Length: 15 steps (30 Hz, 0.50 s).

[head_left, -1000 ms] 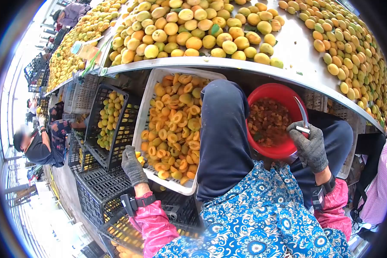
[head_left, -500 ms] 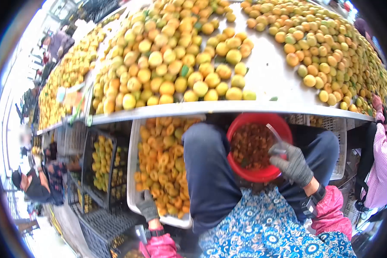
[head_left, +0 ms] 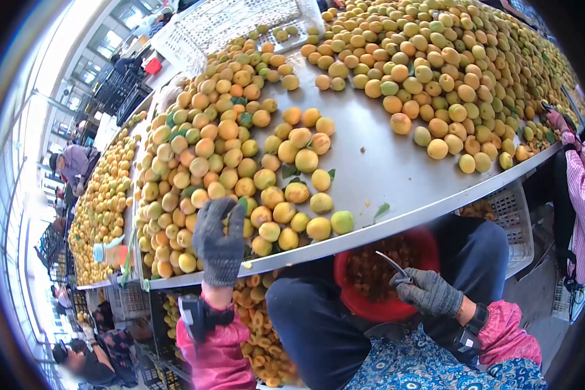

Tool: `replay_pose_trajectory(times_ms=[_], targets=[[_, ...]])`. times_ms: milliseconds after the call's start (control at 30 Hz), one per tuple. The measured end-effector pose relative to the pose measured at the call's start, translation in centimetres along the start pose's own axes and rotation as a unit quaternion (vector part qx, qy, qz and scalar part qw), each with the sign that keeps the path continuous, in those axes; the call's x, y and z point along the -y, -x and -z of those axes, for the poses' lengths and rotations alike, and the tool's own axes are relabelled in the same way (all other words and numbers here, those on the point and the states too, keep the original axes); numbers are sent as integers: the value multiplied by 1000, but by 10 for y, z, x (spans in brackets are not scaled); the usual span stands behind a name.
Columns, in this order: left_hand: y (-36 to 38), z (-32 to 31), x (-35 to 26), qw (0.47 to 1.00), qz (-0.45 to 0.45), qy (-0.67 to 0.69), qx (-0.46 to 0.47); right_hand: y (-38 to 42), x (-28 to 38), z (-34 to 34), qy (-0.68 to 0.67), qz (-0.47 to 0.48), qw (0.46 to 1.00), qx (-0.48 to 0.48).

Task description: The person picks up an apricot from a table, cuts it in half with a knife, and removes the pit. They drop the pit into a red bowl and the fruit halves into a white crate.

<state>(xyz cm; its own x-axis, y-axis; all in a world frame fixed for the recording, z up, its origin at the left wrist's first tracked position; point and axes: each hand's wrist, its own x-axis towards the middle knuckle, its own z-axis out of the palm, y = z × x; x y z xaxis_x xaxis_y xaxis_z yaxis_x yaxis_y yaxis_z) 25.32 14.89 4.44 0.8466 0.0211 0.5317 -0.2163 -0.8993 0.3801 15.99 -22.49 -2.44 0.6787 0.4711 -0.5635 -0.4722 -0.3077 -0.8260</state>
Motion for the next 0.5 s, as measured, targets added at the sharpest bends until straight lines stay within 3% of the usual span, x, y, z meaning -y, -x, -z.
replay_pose_trajectory(times_ms=[33, 100, 233, 433, 500], targets=[[-13, -13, -5, 1000, 9, -4, 24, -2, 0, 1, -5, 0, 1000, -3], [-36, -44, -1, 998, -38, -35, 32, -3, -4, 0, 18, 98, 995, -15], [-75, -93, 4, 997, -8, 21, 80, -4, -5, 4, 11, 106, 994, -17], [-113, -155, 8, 970, -56, -111, 210, -2, -4, 8, 54, 120, 990, -40], [-118, -167, 17, 964, -74, -104, 233, 0, -5, 10, 66, 81, 994, -25]])
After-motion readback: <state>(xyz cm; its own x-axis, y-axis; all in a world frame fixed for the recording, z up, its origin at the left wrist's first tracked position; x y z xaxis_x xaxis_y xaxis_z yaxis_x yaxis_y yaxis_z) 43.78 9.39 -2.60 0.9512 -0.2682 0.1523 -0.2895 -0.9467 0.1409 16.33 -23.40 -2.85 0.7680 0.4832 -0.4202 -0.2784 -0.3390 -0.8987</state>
